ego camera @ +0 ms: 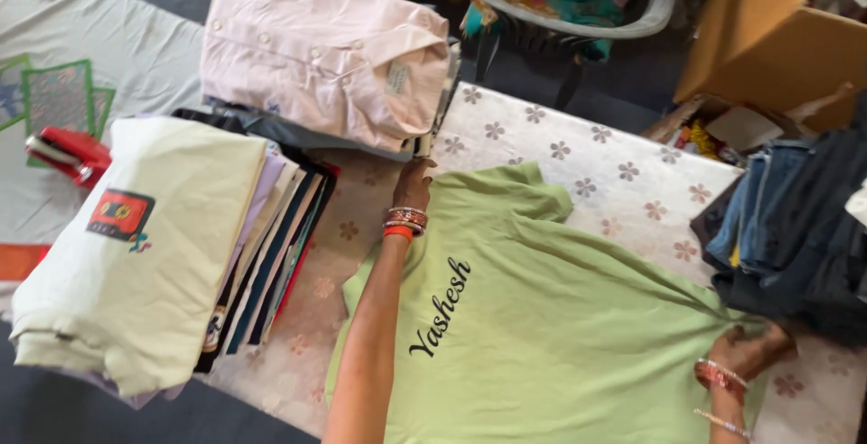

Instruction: The person folds t-shirts one at a time on a padded table. They smooth a white graphic t-shirt flat, fold the sides in, fold it over into a rectangle, and stack it on a pile of folded clothes, then repeat the same folding sequence with a green t-shirt and place it on the stack.

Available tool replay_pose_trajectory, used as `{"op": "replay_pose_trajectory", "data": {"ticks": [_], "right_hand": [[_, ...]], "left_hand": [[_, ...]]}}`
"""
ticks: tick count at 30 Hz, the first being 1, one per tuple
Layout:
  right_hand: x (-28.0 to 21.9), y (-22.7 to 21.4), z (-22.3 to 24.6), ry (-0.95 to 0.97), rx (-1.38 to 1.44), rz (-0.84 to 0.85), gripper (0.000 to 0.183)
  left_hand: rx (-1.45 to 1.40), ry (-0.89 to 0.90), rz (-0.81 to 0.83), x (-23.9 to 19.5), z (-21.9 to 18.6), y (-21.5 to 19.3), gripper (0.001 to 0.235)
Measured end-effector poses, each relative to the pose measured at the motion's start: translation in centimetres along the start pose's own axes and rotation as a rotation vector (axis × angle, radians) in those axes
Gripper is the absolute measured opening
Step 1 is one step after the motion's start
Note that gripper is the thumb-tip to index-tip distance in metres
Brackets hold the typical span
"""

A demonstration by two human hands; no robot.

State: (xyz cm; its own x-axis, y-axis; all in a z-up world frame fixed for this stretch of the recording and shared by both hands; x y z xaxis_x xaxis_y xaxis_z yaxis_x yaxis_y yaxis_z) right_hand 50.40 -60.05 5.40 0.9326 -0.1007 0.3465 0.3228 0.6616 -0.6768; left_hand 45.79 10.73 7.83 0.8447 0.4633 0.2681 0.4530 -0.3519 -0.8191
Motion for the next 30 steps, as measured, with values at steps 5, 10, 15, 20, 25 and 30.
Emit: {"op": "replay_pose_trajectory", "data": {"ticks": [5,10,15,20,25,30], "right_hand": [[-4.3,0.7,5.1,-0.066,0.011,0.009,0.043],[-4.3,2.6,4.7,-0.037,-0.118,0.286,0.068],[-1.5,2.4,0.9,0.157,-0.272,0.239,0.063],[-1.2,2.7,1.8,0.171,-0.257,0.196,0.063],[-1.2,2.6,2.1,0.196,-0.273,0.207,0.065],[-1.0,2.7,1.7,0.191,-0.27,0.195,0.065]], "left_hand": [[0.181,-0.27,-0.074,-4.8,4.0,-3.3,0.017],[0.319,-0.38,0.149,-6.8,4.3,-4.3,0.028],[0.138,-0.307,0.188,-6.6,5.6,-1.7,0.028],[0.334,-0.118,0.236,-6.8,6.4,-0.2,0.024],[0.743,0.015,0.265,-7.2,7.8,2.3,0.018],[0.855,0.072,0.204,-7.1,6.7,2.3,0.013]]}}
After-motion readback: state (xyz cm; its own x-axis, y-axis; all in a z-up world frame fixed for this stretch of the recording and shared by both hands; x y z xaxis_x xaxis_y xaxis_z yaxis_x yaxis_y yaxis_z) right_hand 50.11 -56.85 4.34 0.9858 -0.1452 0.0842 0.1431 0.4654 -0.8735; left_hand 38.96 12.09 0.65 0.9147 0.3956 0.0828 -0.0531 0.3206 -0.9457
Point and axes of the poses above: each hand's wrist, its own x-axis towards the middle knuckle, its own y-axis out of the palm, z = x × y, the point moved 7 cm from there along x, towards the middle knuckle, and after that the axes turned 14 degrees about x, right-handed, at the moved point
